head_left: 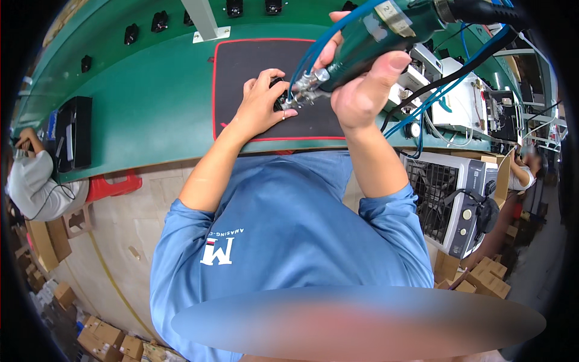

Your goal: Assemble small electronic components using a specialized screw tool and testing equipment.

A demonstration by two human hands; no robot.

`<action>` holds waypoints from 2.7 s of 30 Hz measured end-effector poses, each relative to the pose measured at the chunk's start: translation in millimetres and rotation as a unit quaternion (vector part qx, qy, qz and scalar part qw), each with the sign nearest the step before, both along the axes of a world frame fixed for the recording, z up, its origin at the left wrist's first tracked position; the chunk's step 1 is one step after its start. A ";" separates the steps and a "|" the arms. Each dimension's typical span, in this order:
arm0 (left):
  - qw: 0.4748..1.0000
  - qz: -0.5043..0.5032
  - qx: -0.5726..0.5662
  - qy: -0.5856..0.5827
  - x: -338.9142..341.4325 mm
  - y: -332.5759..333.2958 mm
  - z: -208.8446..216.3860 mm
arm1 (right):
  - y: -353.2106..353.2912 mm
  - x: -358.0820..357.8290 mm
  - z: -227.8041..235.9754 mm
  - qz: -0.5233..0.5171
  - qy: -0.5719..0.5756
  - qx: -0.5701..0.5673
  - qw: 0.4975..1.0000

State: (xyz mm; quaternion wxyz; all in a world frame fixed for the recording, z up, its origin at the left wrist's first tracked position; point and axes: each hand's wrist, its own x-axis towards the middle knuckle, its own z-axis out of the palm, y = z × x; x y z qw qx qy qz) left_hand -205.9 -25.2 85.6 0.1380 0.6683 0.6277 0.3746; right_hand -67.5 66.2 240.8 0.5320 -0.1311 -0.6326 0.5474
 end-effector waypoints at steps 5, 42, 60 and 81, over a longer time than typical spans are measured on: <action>0.999 0.008 0.037 0.027 3.2 -3.4 0.0 | -5.5 -11.8 -8.9 -0.004 -0.002 0.004 1.000; 0.997 -0.009 0.064 -0.036 0.1 -2.7 3.2 | -14.4 -23.2 21.1 0.037 0.083 -0.009 0.996; 0.999 -0.008 0.045 -0.026 -1.0 -1.6 -1.8 | -2.1 -29.5 -16.0 -0.017 0.026 -0.010 0.999; 0.998 -0.015 0.038 -0.040 -1.1 -1.4 -1.3 | -27.4 -40.6 10.9 0.010 0.124 -0.074 0.990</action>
